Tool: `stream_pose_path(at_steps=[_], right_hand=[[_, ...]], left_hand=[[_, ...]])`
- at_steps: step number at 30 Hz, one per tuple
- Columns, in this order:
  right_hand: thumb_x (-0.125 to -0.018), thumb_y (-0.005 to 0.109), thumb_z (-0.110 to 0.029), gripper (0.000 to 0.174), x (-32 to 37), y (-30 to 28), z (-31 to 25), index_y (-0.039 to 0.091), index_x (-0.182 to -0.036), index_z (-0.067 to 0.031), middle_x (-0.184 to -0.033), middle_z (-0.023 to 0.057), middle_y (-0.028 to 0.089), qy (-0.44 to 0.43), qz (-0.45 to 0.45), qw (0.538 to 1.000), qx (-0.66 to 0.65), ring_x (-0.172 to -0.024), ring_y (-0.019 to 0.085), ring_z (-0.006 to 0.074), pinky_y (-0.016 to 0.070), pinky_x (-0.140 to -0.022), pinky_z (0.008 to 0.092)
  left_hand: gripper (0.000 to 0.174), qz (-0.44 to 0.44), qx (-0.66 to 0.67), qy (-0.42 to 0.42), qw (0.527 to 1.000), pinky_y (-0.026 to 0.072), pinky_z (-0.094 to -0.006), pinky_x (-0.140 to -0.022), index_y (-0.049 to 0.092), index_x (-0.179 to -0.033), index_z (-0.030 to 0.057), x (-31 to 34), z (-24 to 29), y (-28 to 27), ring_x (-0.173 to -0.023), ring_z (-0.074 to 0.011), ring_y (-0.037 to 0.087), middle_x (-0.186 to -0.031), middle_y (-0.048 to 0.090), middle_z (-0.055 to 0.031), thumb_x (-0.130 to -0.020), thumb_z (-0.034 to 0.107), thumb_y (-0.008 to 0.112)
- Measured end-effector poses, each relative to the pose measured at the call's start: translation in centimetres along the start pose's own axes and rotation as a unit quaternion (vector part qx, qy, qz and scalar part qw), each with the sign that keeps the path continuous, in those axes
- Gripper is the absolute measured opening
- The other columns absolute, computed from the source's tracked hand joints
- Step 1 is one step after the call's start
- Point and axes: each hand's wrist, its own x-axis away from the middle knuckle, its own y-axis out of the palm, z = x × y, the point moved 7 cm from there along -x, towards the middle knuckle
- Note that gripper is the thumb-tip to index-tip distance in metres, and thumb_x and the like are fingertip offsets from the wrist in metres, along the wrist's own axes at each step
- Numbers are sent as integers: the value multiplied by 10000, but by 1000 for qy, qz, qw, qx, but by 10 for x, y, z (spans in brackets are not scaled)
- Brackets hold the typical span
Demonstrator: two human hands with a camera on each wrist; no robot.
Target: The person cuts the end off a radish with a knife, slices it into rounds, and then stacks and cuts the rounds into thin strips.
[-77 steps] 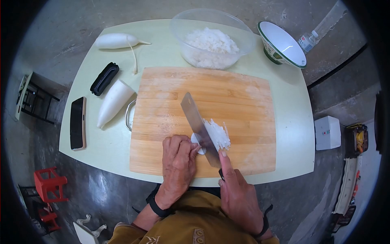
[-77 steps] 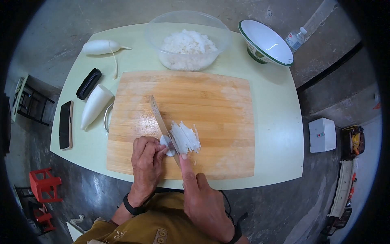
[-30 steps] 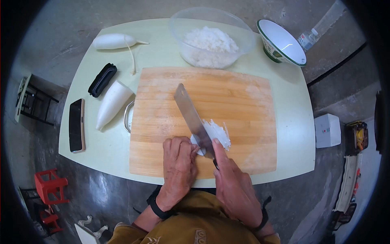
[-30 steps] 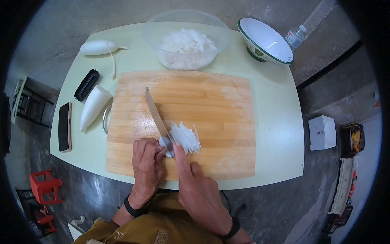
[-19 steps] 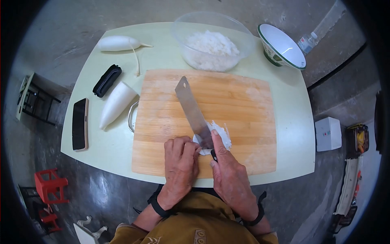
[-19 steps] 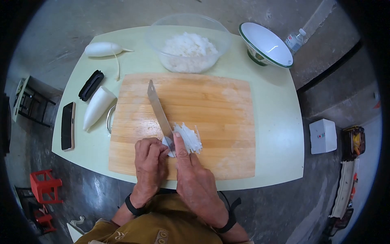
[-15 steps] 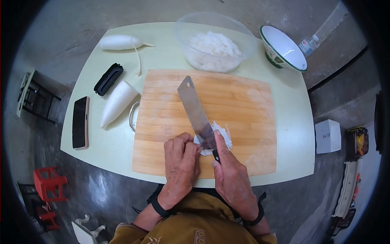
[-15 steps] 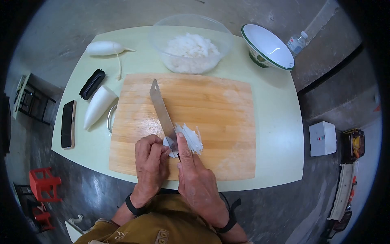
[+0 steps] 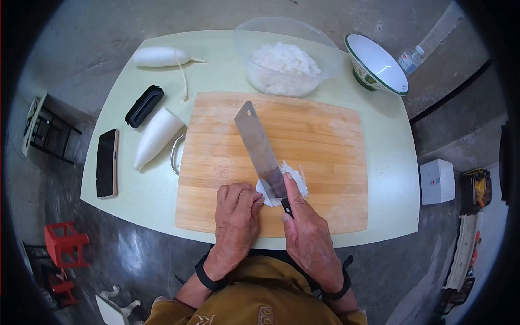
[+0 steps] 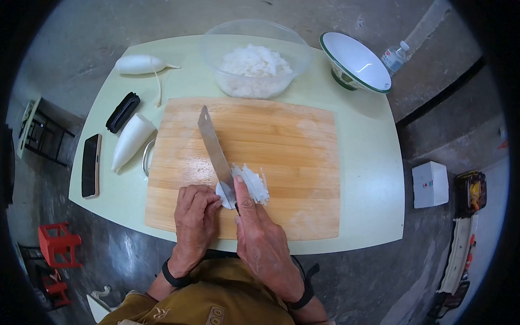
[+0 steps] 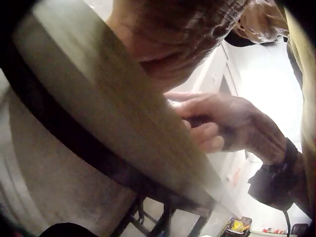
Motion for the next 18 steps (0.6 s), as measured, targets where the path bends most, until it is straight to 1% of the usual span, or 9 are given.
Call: stream_pose_path(at_steps=[2,5,7,8,10,14,18], right_hand=[[-876,507,85,635,0,-1,0,300,-1474,31,-1344,297,504,-4,-4,1000,-3,-1221,528,432,469,-972,434],[-885,503,66,631,3,-3,-2,299,-1480,14,-1309,293,529,13,-18,1000,1,-1183,544,448,476,-949,441],[-893,502,48,640,8,-4,0,290,-1493,-17,-1259,293,551,49,-29,998,4,-1121,563,465,483,-920,450],[-893,502,48,640,9,-5,-1,290,-1493,-17,-1259,293,551,50,-30,998,3,-1121,563,465,483,-920,450],[-892,512,46,663,15,-5,2,279,-1505,-51,-1222,298,561,88,-42,995,24,-1069,576,473,488,-895,461],[-889,527,42,676,27,-7,1,275,-1508,-62,-1221,303,560,72,-44,996,31,-1067,579,474,495,-883,471],[-886,545,36,686,33,-5,2,276,-1508,-71,-1219,300,563,97,-60,993,23,-1056,581,485,505,-873,482]], left_hand=[[196,-7,-3,3,1000,445,-391,-740,601,-902,29,0,0,1,-864,-318,512,-924,572,-120,-748,-49,694],[186,-10,3,3,1000,442,-387,-734,602,-890,23,-1,0,1,-853,-316,506,-918,573,-119,-747,-57,690],[183,-10,4,5,1000,437,-383,-733,600,-885,19,-1,0,1,-843,-315,499,-918,571,-118,-747,-63,687],[183,-11,4,4,1000,437,-383,-733,600,-885,19,-2,1,1,-843,-315,499,-918,571,-118,-747,-63,687],[190,-15,4,0,1000,435,-381,-737,599,-884,18,-2,1,1,-844,-315,496,-916,569,-117,-741,-68,689],[200,-5,5,6,1000,432,-380,-736,597,-884,19,-3,3,1,-846,-314,494,-909,565,-117,-733,-73,692],[223,-8,-2,7,1000,431,-381,-732,588,-888,22,-3,3,2,-843,-315,490,-901,555,-115,-722,-80,696]])
